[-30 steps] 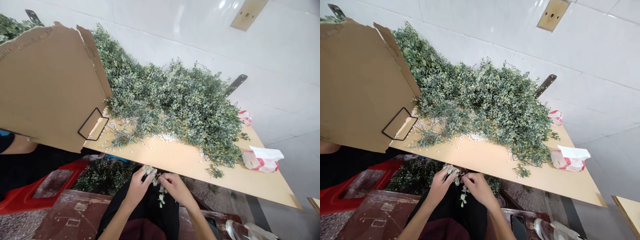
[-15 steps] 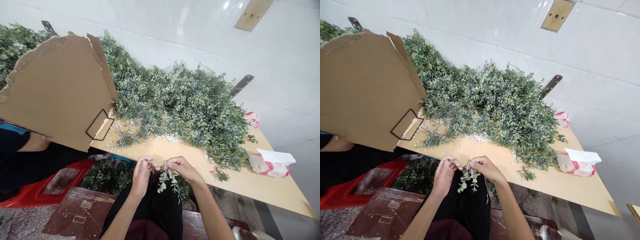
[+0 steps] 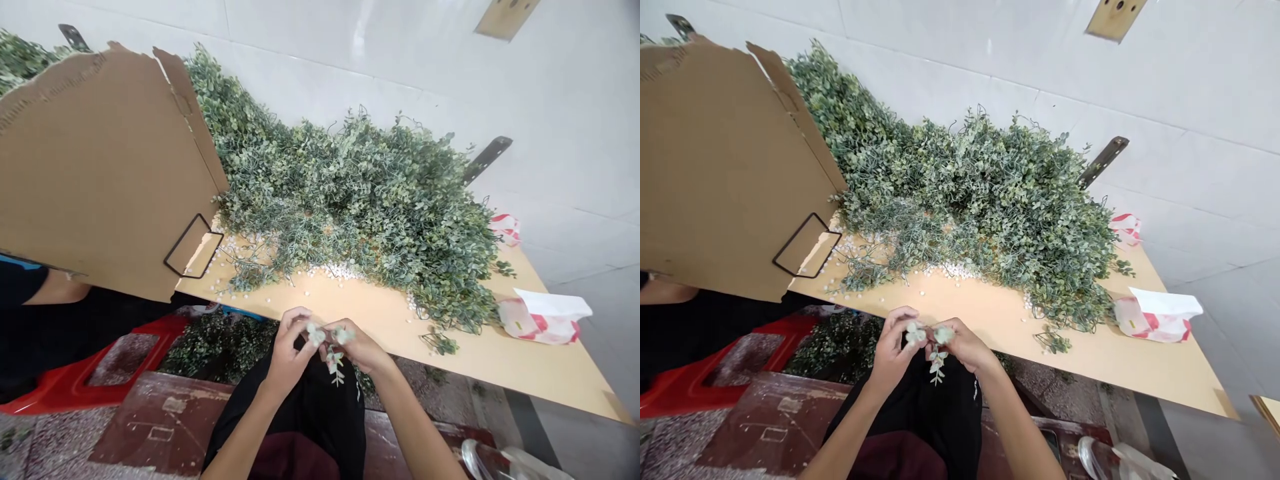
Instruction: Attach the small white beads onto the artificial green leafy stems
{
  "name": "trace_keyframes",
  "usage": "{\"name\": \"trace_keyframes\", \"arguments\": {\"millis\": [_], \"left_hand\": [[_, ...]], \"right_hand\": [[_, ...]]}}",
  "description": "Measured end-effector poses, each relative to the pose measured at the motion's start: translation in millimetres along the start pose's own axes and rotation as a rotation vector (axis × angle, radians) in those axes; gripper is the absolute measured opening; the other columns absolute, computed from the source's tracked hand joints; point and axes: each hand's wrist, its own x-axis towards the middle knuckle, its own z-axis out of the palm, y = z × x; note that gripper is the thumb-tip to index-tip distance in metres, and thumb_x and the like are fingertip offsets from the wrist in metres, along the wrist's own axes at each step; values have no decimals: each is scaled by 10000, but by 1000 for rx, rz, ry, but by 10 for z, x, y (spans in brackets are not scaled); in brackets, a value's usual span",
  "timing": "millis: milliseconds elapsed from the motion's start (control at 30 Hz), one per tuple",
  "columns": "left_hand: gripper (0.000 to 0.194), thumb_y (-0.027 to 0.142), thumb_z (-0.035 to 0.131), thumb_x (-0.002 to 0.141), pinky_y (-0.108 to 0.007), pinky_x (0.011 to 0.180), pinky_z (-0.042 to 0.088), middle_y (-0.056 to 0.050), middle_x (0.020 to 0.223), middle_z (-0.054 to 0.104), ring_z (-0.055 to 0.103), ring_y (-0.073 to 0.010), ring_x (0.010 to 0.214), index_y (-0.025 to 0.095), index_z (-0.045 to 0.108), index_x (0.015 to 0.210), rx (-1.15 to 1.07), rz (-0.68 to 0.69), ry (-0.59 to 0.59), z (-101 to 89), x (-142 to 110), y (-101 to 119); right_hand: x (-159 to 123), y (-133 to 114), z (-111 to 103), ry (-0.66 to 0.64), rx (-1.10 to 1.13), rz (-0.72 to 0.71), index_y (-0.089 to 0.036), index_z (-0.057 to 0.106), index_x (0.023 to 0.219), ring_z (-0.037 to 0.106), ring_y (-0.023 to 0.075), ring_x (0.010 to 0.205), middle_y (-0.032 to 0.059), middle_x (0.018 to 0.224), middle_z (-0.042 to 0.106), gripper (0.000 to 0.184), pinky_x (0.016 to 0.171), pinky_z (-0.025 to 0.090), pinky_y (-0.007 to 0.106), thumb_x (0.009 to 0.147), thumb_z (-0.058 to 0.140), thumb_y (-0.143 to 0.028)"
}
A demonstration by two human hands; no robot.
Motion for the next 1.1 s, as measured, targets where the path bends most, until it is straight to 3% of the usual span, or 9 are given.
{"name": "trace_keyframes", "arguments": {"millis": [133,267,333,400,533,667,800,933,1100], "left_hand": [[112,297,581,891,-291,741,489,-25,825,594,581,-150,743,186,595,882,-383,-150,151,92,67,79],[160,315,642,850,-234,642,454,7,813,559,509,-96,638,200,558,923,-629,-238,198,135,181,108],[197,341,640,845,-210,587,420,4,830,556,472,-81,595,202,561,960,-595,-270,201,107,256,71],[227,370,608,857,-205,567,402,3,808,555,464,-88,587,204,569,1007,-478,-305,174,69,334,12],[263,393,528,893,-240,678,445,-10,769,577,533,-149,704,198,594,1056,-225,-284,-6,62,470,-81],[291,409,459,940,-270,778,447,-52,894,609,561,-191,842,188,605,1060,-120,-192,-143,144,531,-119],[314,399,394,975,-277,805,427,-61,935,615,564,-193,861,177,601,1052,-10,-117,-250,187,532,-193],[311,400,393,978,-256,750,420,-31,871,619,574,-174,799,178,597,1056,127,-116,-293,185,534,-231],[315,400,401,975,-238,720,424,-23,873,640,584,-162,776,186,606,1080,203,-107,-335,207,562,-187]], "right_hand": [[5,-44,5,-91,-165,31,-132,727,815,608,141,575,47,679,680,444,565,483,245,794,643,-567],[46,-104,-20,-70,-340,-99,-158,695,769,601,150,622,35,725,668,442,601,486,260,849,564,-572],[70,-122,-96,37,-432,-182,-168,671,752,583,150,596,19,665,639,405,597,474,260,887,533,-525],[103,-132,-211,266,-525,-243,-180,652,774,548,148,536,-2,590,591,363,567,447,259,910,508,-485],[218,-145,-431,639,-694,-292,-200,639,932,539,166,517,9,666,611,276,527,419,271,907,493,-433],[367,-162,-521,717,-889,-288,-196,631,1001,578,198,602,26,691,635,233,584,422,281,885,483,-334],[463,-167,-553,716,-998,-295,-202,640,869,590,202,645,34,691,644,172,634,423,286,856,477,-258],[460,-172,-592,701,-894,-299,-197,613,765,567,179,609,21,659,616,134,613,420,282,845,522,-254],[349,-144,-545,478,-244,-260,-180,630,781,500,119,489,-11,597,569,244,469,397,229,814,658,-421]]}}
